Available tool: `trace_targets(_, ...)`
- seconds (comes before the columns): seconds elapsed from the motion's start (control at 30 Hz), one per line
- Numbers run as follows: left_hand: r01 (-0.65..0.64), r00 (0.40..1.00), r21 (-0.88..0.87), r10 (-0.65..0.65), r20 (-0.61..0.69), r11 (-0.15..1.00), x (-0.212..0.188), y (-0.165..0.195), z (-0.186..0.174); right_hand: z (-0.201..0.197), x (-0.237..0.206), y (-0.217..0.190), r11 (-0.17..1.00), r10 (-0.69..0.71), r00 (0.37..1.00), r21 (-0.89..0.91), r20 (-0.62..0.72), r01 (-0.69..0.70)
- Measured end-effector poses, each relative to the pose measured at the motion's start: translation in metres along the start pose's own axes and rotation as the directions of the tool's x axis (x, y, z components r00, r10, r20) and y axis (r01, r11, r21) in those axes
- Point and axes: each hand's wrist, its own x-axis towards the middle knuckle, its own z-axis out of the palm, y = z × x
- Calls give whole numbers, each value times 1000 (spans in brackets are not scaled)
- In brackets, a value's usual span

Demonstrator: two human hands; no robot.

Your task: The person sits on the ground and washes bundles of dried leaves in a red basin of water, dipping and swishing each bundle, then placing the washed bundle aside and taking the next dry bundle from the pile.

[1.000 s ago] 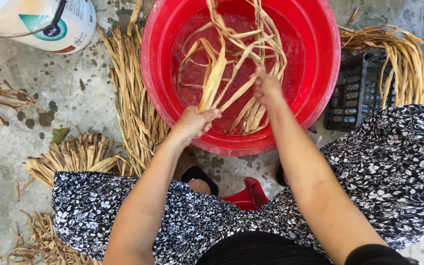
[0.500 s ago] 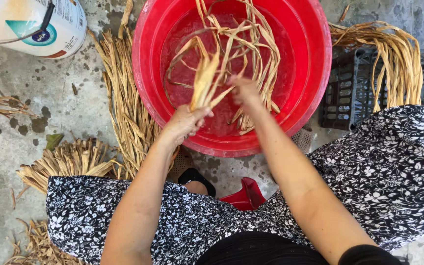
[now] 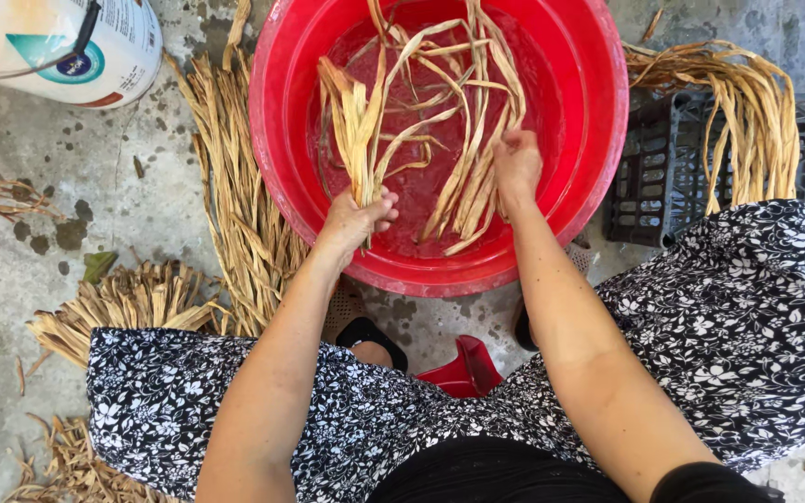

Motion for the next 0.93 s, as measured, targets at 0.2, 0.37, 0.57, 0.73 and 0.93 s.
trace_targets(0.2, 42, 997, 52, -39, -60, 998, -1, 2, -1, 2, -20, -38, 983, 125, 927, -172, 354, -67)
trace_targets(0.37, 69, 995, 110, -60, -83, 992, 1, -1, 2, 15, -51, -36, 983, 105, 673, -179, 733, 41)
trace_targets(0.57, -83, 989, 245, 109, -97, 966, 3, -14, 1, -1, -22, -46, 921, 265, 800, -388, 539, -44)
trace_targets(0.73, -123, 989, 167, 135, -66, 978, 12, -10, 9, -10, -2, -48, 828, -44, 835, -447, 549, 338)
trace_targets(0.93, -124, 989, 194, 137, -55, 973, 12, -13, 17, 5, -9, -47, 979, 131, 673, 10, 728, -202)
